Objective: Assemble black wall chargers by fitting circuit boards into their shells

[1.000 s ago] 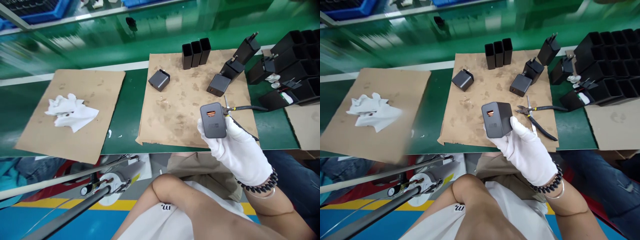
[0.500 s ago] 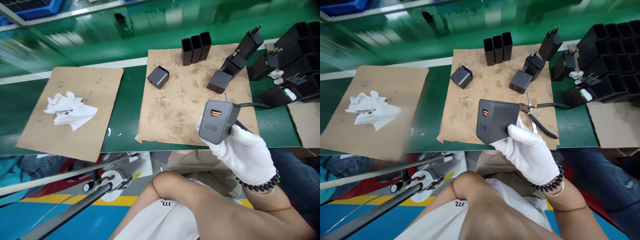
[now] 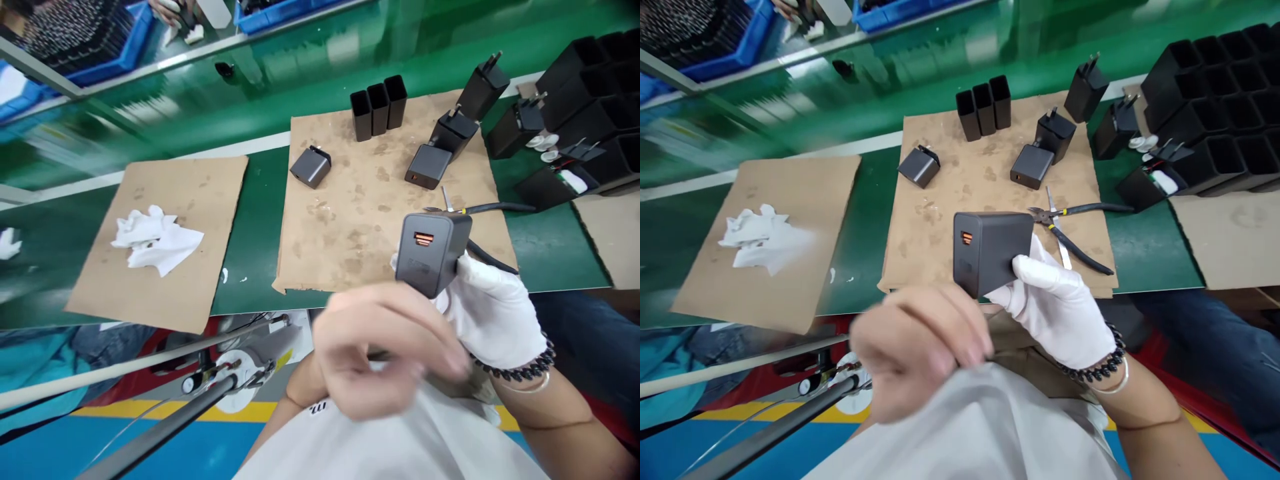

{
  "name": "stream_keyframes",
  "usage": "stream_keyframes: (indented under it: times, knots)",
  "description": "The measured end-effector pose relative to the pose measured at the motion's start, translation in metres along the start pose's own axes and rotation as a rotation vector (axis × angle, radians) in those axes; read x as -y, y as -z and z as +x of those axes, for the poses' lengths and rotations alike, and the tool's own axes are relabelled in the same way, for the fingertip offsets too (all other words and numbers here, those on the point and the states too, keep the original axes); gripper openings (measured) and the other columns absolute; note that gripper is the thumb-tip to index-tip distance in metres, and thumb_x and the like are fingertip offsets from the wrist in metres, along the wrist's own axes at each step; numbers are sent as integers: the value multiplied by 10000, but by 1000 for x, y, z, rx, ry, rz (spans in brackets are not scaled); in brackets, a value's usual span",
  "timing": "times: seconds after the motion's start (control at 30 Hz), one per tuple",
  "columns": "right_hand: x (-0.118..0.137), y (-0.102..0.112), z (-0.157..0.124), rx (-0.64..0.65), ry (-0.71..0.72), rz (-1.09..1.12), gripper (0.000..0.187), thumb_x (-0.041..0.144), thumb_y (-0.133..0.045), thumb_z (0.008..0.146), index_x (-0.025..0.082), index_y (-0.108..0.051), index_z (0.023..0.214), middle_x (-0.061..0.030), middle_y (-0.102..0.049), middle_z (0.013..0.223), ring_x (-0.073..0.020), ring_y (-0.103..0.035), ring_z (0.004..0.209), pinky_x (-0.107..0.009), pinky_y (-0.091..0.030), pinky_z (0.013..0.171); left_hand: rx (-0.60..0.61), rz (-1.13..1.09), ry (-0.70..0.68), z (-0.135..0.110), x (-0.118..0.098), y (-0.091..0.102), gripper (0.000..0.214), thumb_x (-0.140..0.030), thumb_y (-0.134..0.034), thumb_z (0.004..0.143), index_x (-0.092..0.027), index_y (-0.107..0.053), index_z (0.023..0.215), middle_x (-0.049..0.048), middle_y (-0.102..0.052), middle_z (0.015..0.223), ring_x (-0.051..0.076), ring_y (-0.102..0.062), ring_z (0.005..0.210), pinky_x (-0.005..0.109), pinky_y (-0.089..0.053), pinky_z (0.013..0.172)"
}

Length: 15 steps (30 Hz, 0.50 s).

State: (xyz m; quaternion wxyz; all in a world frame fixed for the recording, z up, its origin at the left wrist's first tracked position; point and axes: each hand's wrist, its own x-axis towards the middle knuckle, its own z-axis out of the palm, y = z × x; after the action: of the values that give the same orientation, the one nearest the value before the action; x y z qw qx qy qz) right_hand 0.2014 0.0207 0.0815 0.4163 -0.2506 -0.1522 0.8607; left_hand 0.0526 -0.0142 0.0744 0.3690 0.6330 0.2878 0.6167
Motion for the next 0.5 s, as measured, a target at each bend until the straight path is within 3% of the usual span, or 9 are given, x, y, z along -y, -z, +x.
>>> stream_keyframes:
  times: [0.07,0.17,0.33,0.5]
  knots:
    - [-1,1,-1,8,52,-4,146,282,-812,826,330,-780,960,120,-803,983,-64,-776,831,-118,-632,728,-163,51,-124,12,6,9,156,-114,-628,946,-223,-706,1026,2,-720,830,110,-692,712,222,-598,650]
    - [-4,2,-2,14,48,-50,193,277,-747,853,342,-768,1033,97,-794,1099,-120,-781,999,-216,-655,857,-307,163,12,22,10,17,243,-91,-696,920,-238,-733,1110,24,-724,953,137,-685,848,267,-589,745]
    - [-7,4,-6,-26,91,-182,274,303,-722,850,332,-731,1123,41,-747,1265,-241,-663,1311,-430,-601,1082,-197,96,260,26,6,19,142,-269,-769,923,-234,-770,1061,9,-711,882,120,-656,759,247,-552,671]
    - [-9,7,-8,-169,158,-213,364,253,-806,776,325,-655,1099,42,-720,1300,-244,-629,1346,-453,-572,1127,-182,-47,471,34,0,19,158,-277,-862,812,-213,-727,863,-25,-618,728,100,-582,646,227,-500,592]
